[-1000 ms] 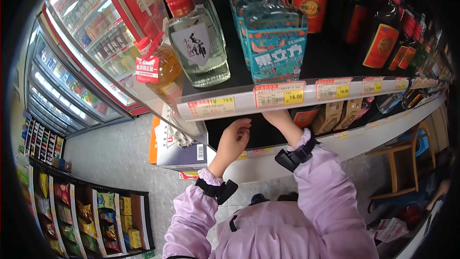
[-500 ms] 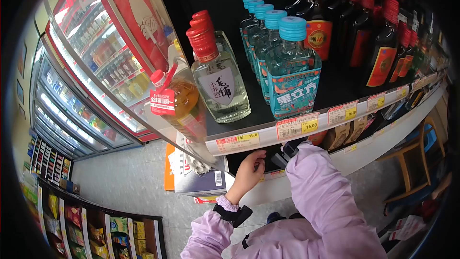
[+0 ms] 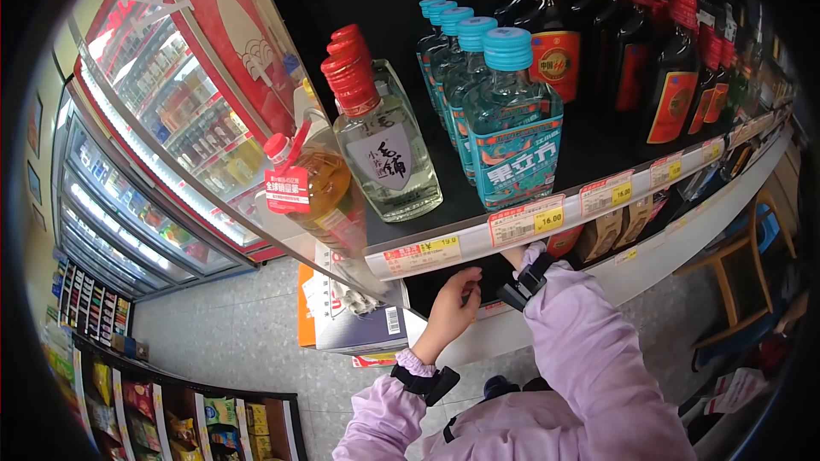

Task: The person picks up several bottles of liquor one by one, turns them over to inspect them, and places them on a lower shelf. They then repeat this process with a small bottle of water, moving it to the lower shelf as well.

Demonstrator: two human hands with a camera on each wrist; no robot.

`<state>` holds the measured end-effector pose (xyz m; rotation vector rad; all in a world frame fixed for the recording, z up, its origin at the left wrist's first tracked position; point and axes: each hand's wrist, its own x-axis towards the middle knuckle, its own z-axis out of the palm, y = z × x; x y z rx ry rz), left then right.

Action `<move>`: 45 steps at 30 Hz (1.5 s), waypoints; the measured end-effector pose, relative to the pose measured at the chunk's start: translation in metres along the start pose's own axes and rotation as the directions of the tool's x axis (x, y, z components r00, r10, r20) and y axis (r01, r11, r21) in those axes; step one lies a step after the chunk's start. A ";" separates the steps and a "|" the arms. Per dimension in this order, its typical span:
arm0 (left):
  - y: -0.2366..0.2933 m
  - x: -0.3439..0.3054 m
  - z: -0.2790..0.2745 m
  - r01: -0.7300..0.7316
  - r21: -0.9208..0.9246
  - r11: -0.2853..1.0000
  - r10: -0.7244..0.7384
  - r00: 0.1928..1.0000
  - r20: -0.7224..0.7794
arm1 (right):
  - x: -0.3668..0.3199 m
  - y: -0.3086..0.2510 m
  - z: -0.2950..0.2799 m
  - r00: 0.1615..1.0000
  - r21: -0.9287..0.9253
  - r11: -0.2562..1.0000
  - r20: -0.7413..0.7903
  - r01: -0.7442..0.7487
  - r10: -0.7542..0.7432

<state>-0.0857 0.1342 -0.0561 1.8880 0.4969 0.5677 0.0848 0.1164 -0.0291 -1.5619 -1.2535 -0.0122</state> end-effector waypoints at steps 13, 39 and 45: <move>-0.018 0.026 0.019 -0.019 0.268 0.963 0.091 0.962 -0.259 | -0.024 0.006 0.001 0.996 -0.109 0.992 0.060 -0.060 0.067; -0.028 0.030 0.036 -0.040 -0.057 0.998 0.028 0.980 -0.197 | -0.066 -0.027 -0.057 0.971 0.131 0.991 0.239 -0.037 0.004; 0.003 0.019 0.043 -0.074 0.064 0.995 0.088 0.960 -0.266 | -0.063 -0.038 -0.078 0.958 0.154 0.987 0.274 0.037 -0.079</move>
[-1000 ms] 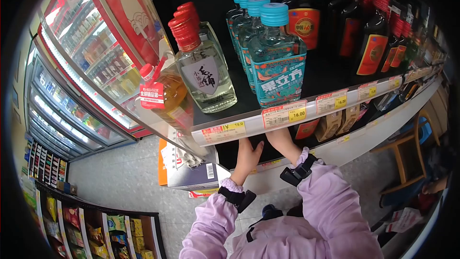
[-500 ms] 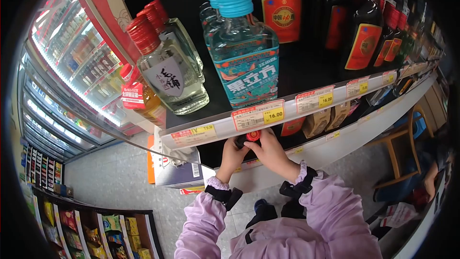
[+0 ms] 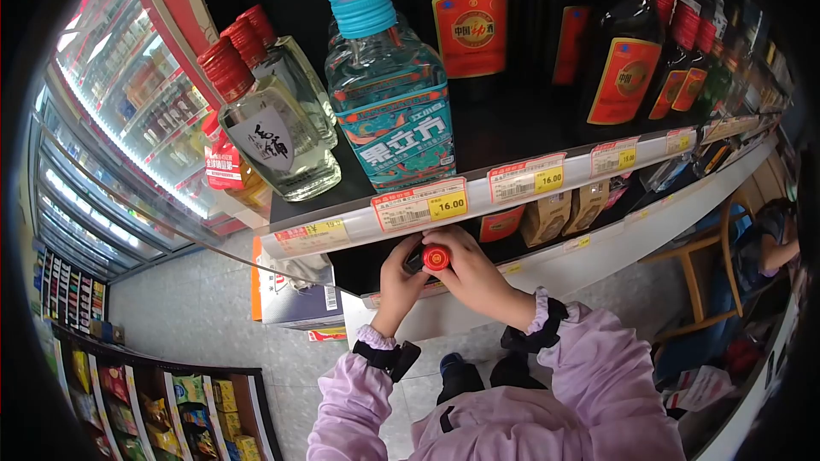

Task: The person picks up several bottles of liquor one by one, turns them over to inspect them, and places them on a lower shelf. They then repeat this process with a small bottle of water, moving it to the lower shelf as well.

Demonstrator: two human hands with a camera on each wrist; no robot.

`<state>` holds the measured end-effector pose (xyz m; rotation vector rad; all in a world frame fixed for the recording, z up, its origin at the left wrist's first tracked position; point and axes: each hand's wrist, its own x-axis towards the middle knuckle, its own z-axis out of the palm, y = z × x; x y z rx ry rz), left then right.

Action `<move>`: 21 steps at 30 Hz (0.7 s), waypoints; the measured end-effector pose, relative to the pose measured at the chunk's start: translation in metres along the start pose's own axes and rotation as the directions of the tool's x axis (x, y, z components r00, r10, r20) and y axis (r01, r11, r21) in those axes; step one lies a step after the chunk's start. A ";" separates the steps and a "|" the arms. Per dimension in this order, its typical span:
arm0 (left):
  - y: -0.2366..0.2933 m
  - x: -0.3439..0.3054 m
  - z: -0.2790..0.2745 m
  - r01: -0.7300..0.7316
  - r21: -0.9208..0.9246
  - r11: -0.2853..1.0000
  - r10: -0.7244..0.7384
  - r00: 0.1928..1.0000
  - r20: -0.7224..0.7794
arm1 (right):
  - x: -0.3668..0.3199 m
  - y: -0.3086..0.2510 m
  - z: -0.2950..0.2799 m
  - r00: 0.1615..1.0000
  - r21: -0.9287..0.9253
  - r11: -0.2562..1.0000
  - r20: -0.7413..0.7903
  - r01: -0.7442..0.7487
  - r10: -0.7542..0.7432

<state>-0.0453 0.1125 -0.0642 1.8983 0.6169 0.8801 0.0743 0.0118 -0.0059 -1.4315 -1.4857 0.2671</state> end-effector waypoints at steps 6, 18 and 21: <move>0.042 -0.015 -0.011 -0.056 0.023 0.998 0.054 0.997 0.056 | 0.002 -0.036 -0.036 0.979 -0.058 0.979 0.077 0.193 -0.188; 0.138 -0.029 -0.023 -0.125 -0.046 0.991 0.129 0.986 0.110 | 0.024 -0.110 -0.109 0.893 0.098 0.899 0.112 0.427 -0.437; 0.166 -0.028 -0.022 -0.184 -0.085 0.979 0.188 0.981 0.044 | 0.032 -0.129 -0.129 0.866 0.063 0.871 0.096 0.487 -0.491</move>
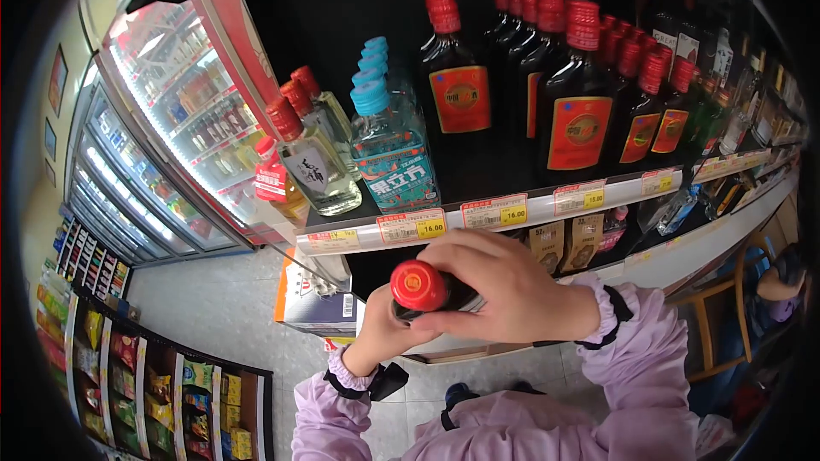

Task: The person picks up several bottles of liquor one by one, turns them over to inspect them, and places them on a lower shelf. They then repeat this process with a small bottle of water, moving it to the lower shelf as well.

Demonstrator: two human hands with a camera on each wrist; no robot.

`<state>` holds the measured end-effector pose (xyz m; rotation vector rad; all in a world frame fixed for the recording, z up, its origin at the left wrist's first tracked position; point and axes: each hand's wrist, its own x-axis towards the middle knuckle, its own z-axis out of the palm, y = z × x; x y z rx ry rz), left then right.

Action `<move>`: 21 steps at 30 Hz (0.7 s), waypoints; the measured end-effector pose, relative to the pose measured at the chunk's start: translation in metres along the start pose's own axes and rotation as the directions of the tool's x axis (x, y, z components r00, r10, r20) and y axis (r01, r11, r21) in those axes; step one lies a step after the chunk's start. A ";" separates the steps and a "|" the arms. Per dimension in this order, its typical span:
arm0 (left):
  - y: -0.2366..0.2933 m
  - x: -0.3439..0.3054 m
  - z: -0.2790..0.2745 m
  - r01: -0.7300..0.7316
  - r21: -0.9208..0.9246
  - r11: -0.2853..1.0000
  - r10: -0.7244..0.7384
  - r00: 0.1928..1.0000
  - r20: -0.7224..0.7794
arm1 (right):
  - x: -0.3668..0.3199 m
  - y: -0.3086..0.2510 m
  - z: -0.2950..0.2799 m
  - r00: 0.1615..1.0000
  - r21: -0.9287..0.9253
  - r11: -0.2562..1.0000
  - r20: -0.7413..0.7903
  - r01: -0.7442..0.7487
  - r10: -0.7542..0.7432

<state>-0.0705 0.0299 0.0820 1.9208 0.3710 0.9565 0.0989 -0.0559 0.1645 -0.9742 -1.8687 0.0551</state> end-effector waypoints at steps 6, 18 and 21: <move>0.076 0.031 0.001 -0.067 0.056 0.996 0.066 0.998 0.015 | 0.035 -0.026 -0.044 0.992 0.010 0.992 -0.015 0.125 -0.125; 0.123 0.101 0.019 -0.182 -0.022 0.983 0.181 0.983 -0.036 | 0.095 -0.045 -0.118 0.995 -0.119 0.988 0.040 0.098 -0.094; 0.122 0.113 0.025 -0.130 -0.064 0.990 0.128 0.991 -0.032 | 0.099 -0.037 -0.124 0.999 -0.145 0.989 0.012 0.039 -0.037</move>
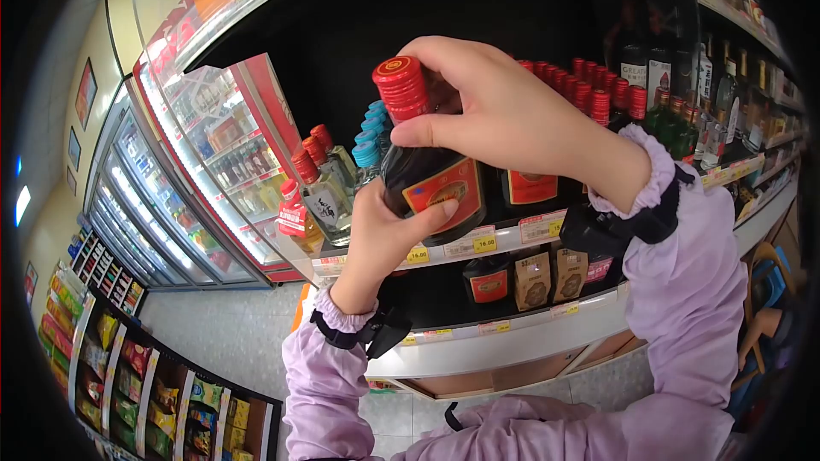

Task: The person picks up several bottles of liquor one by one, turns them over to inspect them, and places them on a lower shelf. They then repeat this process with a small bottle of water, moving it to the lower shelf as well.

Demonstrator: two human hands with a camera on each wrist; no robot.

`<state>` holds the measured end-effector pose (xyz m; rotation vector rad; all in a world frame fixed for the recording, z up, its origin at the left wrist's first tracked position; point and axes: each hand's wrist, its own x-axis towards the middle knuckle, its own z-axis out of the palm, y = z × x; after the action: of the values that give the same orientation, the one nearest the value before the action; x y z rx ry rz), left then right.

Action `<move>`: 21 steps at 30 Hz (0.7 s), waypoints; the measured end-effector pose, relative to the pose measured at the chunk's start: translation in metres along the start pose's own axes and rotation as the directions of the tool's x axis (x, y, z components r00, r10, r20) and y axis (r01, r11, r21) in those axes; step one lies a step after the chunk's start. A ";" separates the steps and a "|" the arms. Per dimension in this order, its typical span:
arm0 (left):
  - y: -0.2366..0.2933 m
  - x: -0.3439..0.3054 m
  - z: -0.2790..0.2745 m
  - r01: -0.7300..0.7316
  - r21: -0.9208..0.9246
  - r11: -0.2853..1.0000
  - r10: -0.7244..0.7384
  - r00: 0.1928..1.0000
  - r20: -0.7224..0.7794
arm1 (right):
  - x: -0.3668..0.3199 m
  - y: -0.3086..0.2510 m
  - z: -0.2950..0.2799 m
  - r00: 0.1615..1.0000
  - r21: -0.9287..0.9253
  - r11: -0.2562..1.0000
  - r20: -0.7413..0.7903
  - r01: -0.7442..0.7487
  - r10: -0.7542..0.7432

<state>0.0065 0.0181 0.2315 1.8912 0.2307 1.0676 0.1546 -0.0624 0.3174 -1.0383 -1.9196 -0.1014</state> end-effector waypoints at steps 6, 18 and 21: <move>-0.028 0.015 0.013 -0.058 -0.082 0.995 0.053 0.997 -0.062 | 0.009 0.028 0.001 0.997 -0.049 0.997 -0.049 -0.056 0.054; -0.046 -0.025 0.016 -0.250 0.393 0.885 0.268 0.963 0.008 | 0.014 0.062 0.008 0.986 -0.079 0.994 -0.153 -0.073 0.060; -0.047 -0.031 0.015 -0.245 0.401 0.883 0.246 0.968 0.050 | 0.018 0.064 0.012 0.977 -0.222 0.959 -0.153 -0.179 0.147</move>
<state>0.0110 0.0176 0.1735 2.3401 0.2301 1.2660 0.1872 -0.0042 0.3035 -1.3101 -1.7198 -0.3031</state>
